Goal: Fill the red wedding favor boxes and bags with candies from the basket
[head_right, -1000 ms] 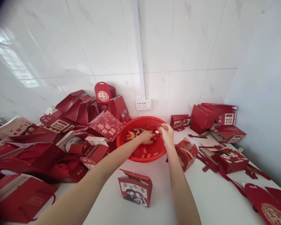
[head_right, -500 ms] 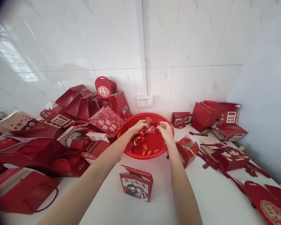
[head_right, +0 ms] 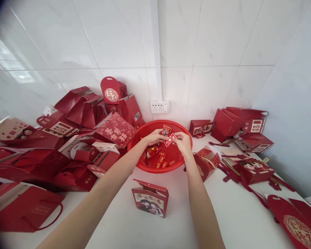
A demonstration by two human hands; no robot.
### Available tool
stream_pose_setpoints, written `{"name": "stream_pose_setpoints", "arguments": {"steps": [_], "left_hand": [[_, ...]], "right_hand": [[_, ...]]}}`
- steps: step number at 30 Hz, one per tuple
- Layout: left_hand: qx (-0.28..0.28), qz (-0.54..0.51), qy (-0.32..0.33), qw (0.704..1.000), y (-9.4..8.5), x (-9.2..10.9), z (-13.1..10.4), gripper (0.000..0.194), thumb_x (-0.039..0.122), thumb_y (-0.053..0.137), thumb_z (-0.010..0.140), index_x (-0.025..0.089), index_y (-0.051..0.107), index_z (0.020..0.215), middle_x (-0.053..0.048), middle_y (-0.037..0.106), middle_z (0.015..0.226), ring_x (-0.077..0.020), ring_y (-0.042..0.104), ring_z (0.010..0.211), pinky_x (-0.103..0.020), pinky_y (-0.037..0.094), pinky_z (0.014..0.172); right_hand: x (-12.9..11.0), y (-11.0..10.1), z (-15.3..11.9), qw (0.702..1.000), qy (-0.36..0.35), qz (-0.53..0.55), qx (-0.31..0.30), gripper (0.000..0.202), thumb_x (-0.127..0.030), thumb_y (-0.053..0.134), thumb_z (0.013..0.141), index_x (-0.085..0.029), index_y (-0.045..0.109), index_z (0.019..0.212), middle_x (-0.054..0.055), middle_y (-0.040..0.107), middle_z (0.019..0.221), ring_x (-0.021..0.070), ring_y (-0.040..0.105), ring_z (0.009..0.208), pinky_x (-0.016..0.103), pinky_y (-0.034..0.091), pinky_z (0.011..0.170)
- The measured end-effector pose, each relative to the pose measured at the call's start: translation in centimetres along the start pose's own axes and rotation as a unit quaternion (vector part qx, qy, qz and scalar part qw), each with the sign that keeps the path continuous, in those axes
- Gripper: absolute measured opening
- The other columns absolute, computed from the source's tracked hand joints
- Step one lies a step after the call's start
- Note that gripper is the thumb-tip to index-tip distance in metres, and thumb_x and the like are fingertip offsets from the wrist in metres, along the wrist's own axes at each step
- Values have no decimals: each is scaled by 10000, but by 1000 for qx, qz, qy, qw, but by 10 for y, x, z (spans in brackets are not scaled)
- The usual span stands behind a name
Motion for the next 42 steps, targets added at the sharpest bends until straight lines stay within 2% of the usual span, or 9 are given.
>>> {"name": "stream_pose_setpoints", "arguments": {"steps": [11, 18, 23, 25, 28, 31, 33, 37, 42], "left_hand": [[95, 46, -8, 994, -21, -5, 5, 153, 172, 738, 812, 154, 601, 877, -34, 737, 795, -112, 695, 662, -261, 569, 764], [-12, 126, -32, 991, 4, -4, -2, 190, 163, 781, 726, 141, 726, 907, -54, 778, 856, -153, 736, 750, -273, 564, 815], [-63, 223, -75, 970, 14, -11, -7, 292, 116, 788, 657, 147, 791, 948, -22, 760, 707, -194, 729, 670, -299, 590, 724], [-24, 268, -66, 961, 7, -9, -4, 327, 90, 747, 687, 157, 795, 1003, -10, 767, 735, -188, 734, 717, -287, 589, 754], [85, 340, -36, 936, -10, 0, 0, 343, 106, 678, 806, 168, 764, 1132, -44, 791, 981, -194, 731, 945, -282, 566, 896], [199, 415, -31, 887, -30, 8, -1, 329, 246, 635, 951, 170, 666, 1270, -108, 678, 1302, -236, 648, 1177, -395, 531, 1022], [236, 461, -56, 854, -39, 7, -4, 368, 336, 626, 981, 174, 613, 1311, -126, 603, 1376, -265, 614, 1213, -484, 532, 1020], [191, 525, -133, 819, -41, -3, -8, 350, 348, 646, 971, 176, 623, 1275, -112, 622, 1318, -257, 632, 1164, -474, 554, 978], [107, 537, -182, 817, -35, -12, -5, 340, 345, 661, 962, 175, 633, 1256, -105, 635, 1292, -252, 642, 1143, -459, 563, 960]], "right_hand": [[1, -1, 0, 999, -13, -27, 13, 243, -347, 773, 638, -212, 673, 814, 42, 735, 806, 184, 673, 615, 344, 567, 606], [1, 3, -2, 998, -19, -59, -8, 285, -384, 744, 701, -202, 712, 918, 88, 751, 989, 221, 704, 752, 357, 572, 633], [-1, 8, -5, 995, -44, -77, -47, 313, -440, 843, 595, -210, 656, 697, 21, 710, 752, 218, 662, 753, 339, 535, 697], [-3, 8, -5, 995, -50, -76, -43, 374, -479, 865, 556, -217, 622, 665, 4, 679, 697, 206, 636, 715, 336, 517, 693], [-6, 4, -4, 996, -56, -60, -17, 452, -551, 865, 531, -229, 591, 691, 7, 676, 726, 207, 626, 726, 341, 501, 702], [-10, 2, -5, 998, -54, -41, 4, 473, -597, 844, 552, -236, 576, 698, -3, 652, 692, 200, 613, 684, 335, 482, 670], [-13, 1, -7, 998, -51, -33, 15, 445, -590, 839, 576, -231, 617, 717, -9, 647, 667, 193, 603, 656, 328, 465, 653], [-21, 0, -11, 998, -54, -21, 40, 398, -566, 842, 592, -216, 692, 708, 1, 681, 693, 192, 608, 695, 316, 456, 677], [-20, -3, -10, 997, -32, 1, 74, 463, -647, 793, 617, -196, 695, 656, 13, 690, 657, 176, 595, 652, 302, 446, 628]]}}
Point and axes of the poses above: each hand's wrist, its own z-axis towards the middle knuckle, its own y-axis out of the palm, x = y × z, the point moved 6 cm from there along z, towards the middle knuckle
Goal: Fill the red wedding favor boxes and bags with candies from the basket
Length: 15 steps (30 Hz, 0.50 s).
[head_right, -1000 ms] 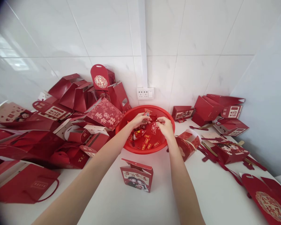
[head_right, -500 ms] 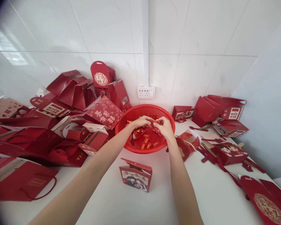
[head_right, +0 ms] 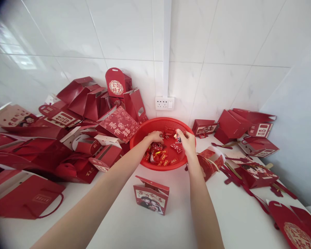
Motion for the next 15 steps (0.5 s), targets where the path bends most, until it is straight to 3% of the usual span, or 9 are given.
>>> {"name": "stream_pose_setpoints", "arguments": {"steps": [5, 9, 15], "left_hand": [[-61, -43, 13, 997, 9, -1, 3, 328, 349, 658, 963, 151, 645, 1223, -95, 658, 1237, -242, 664, 1077, -433, 585, 907], [-69, -131, 41, 988, 12, 4, 3, 316, 362, 652, 966, 129, 658, 1179, -84, 678, 1178, -230, 679, 1011, -404, 599, 849], [-39, -267, 91, 959, 7, 15, 3, 203, 338, 853, 730, 158, 770, 774, 7, 713, 735, -117, 608, 631, -237, 486, 612]], "right_hand": [[5, -3, 2, 999, 29, 15, 11, 510, -677, 803, 599, -204, 620, 550, -12, 614, 521, 153, 557, 534, 286, 415, 535], [4, 0, 1, 998, 46, 38, -6, 517, -713, 783, 610, -211, 662, 619, 14, 673, 563, 184, 623, 553, 310, 492, 561], [1, 5, -3, 995, 63, 68, -40, 515, -709, 785, 629, -211, 700, 732, 41, 725, 630, 205, 661, 545, 336, 541, 546]]}}
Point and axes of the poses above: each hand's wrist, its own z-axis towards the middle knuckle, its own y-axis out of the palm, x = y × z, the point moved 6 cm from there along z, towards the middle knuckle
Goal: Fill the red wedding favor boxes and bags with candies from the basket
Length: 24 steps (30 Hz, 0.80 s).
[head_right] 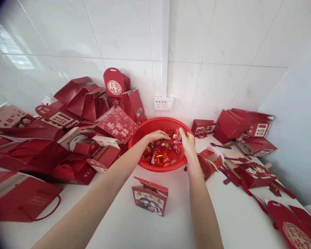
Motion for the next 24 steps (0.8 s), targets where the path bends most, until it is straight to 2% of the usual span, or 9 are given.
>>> {"name": "stream_pose_setpoints", "arguments": {"steps": [2, 5, 11, 16, 18, 21, 24], "left_hand": [[21, -28, 3, 999, -2, -1, 1, 329, 432, 886, 648, 157, 711, 612, 23, 628, 573, -104, 525, 519, -246, 424, 539], [59, -58, 7, 997, -7, -3, 1, 461, 506, 883, 616, 155, 608, 499, 26, 558, 492, -100, 490, 486, -248, 400, 529], [120, -78, 20, 990, -11, 5, 0, 434, 537, 824, 701, 149, 645, 626, 2, 635, 583, -109, 554, 532, -240, 428, 558], [163, -6, -7, 987, -17, 2, 1, 423, 531, 693, 857, 153, 650, 674, -22, 651, 613, -132, 598, 594, -240, 444, 571], [169, 48, -32, 984, -22, -2, 1, 419, 519, 657, 901, 141, 668, 721, -45, 686, 704, -158, 638, 684, -263, 495, 639], [158, 136, -60, 976, -25, -7, 0, 306, 435, 663, 939, 132, 694, 963, -68, 713, 983, -199, 680, 909, -363, 561, 821], [133, 209, -55, 967, -22, -6, -2, 316, 380, 669, 950, 157, 660, 1174, -98, 661, 1230, -249, 644, 1127, -467, 542, 970]], "right_hand": [[0, 1, -1, 1000, -1, 7, -7, 495, -688, 786, 644, -210, 696, 738, 44, 728, 644, 214, 683, 585, 330, 544, 546], [0, 2, -1, 1000, -4, 16, -14, 467, -659, 784, 662, -213, 682, 756, 39, 727, 656, 224, 703, 637, 328, 550, 557], [2, 1, 2, 1000, -8, 26, -16, 379, -547, 805, 662, -215, 676, 789, 20, 730, 686, 219, 709, 694, 319, 551, 589], [3, 1, 2, 999, -8, 33, -17, 296, -386, 842, 593, -223, 672, 772, -5, 744, 725, 196, 701, 712, 309, 564, 638], [4, -1, 3, 999, -3, 40, -8, 271, -344, 825, 589, -225, 669, 776, -4, 750, 738, 197, 707, 714, 308, 564, 633], [6, -8, 7, 998, -6, 59, 22, 253, -317, 788, 595, -232, 653, 791, -2, 754, 748, 207, 722, 754, 307, 567, 641], [7, -14, 11, 995, -16, 81, 47, 247, -330, 760, 610, -243, 620, 794, -11, 748, 730, 207, 727, 756, 313, 575, 659]]}}
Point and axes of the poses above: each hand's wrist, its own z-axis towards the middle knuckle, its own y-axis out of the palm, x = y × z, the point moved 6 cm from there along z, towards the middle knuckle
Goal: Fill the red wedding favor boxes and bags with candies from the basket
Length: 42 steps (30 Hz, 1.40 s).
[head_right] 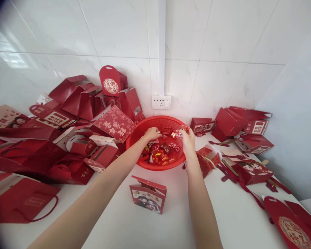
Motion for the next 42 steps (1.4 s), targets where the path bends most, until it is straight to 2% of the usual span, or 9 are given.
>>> {"name": "stream_pose_setpoints", "arguments": {"steps": [5, 10, 15, 21, 24, 30, 34, 38, 42], "left_hand": [[-45, 58, 100, 992, 15, 17, -6, 401, 322, 678, 943, 183, 613, 1314, -120, 544, 1450, -307, 522, 1330, -550, 451, 1102], [-135, 83, 142, 977, 35, 25, -8, 300, 331, 657, 962, 170, 660, 1215, -106, 622, 1338, -267, 614, 1198, -490, 530, 1021], [-127, 63, 118, 983, 29, 22, -5, 319, 361, 639, 974, 166, 653, 1226, -92, 646, 1275, -250, 654, 1097, -426, 581, 919], [-55, 64, 25, 996, -6, 4, -4, 348, 357, 643, 973, 191, 621, 1278, -108, 618, 1319, -253, 633, 1159, -446, 562, 957], [-99, 67, -8, 993, -14, -4, -11, 349, 358, 644, 971, 171, 627, 1265, -107, 631, 1294, -249, 647, 1121, -439, 575, 930], [-247, 101, -43, 963, 5, -12, -34, 329, 344, 641, 976, 157, 630, 1247, -103, 654, 1238, -222, 670, 1045, -415, 596, 879], [-246, 133, -26, 960, 14, -3, -39, 291, 355, 647, 974, 141, 656, 1172, -81, 689, 1138, -202, 688, 973, -390, 601, 842], [-232, 165, -9, 959, 20, 6, -39, 303, 367, 810, 833, 114, 696, 954, -62, 728, 912, -197, 710, 821, -346, 600, 768], [-232, 187, 6, 954, 26, 9, -38, 249, 343, 707, 931, 125, 684, 1048, -66, 715, 1012, -186, 700, 885, -356, 603, 796]], "right_hand": [[1, -3, 2, 1000, -8, 20, 13, 265, -338, 752, 618, -240, 603, 814, -3, 744, 720, 202, 730, 727, 310, 578, 662], [1, -2, 1, 999, -7, 27, 15, 275, -324, 771, 615, -234, 605, 815, -1, 744, 723, 197, 729, 719, 297, 579, 639], [1, 0, 0, 1000, 0, 26, 9, 261, -310, 780, 624, -231, 619, 814, 6, 747, 732, 202, 736, 726, 307, 596, 653], [1, -1, 0, 1000, 7, 27, 9, 269, -295, 790, 614, -227, 628, 817, 16, 759, 751, 225, 750, 792, 307, 601, 649], [2, -1, 2, 1000, 4, 25, 7, 270, -295, 786, 601, -222, 636, 814, 18, 754, 749, 232, 754, 844, 307, 604, 683], [3, 2, 2, 1000, 8, 22, -7, 307, -323, 807, 577, -217, 650, 820, 11, 752, 726, 216, 748, 744, 326, 611, 686], [2, 3, 1, 1000, 11, 23, -13, 308, -330, 832, 564, -227, 649, 789, 0, 764, 717, 201, 733, 665, 328, 610, 652], [2, 4, 0, 1000, 14, 22, -17, 317, -335, 838, 567, -228, 646, 795, -2, 761, 707, 201, 729, 636, 327, 607, 624], [1, 4, 0, 999, 15, 20, -24, 315, -336, 828, 580, -224, 638, 806, 8, 753, 720, 218, 746, 697, 330, 615, 643]]}}
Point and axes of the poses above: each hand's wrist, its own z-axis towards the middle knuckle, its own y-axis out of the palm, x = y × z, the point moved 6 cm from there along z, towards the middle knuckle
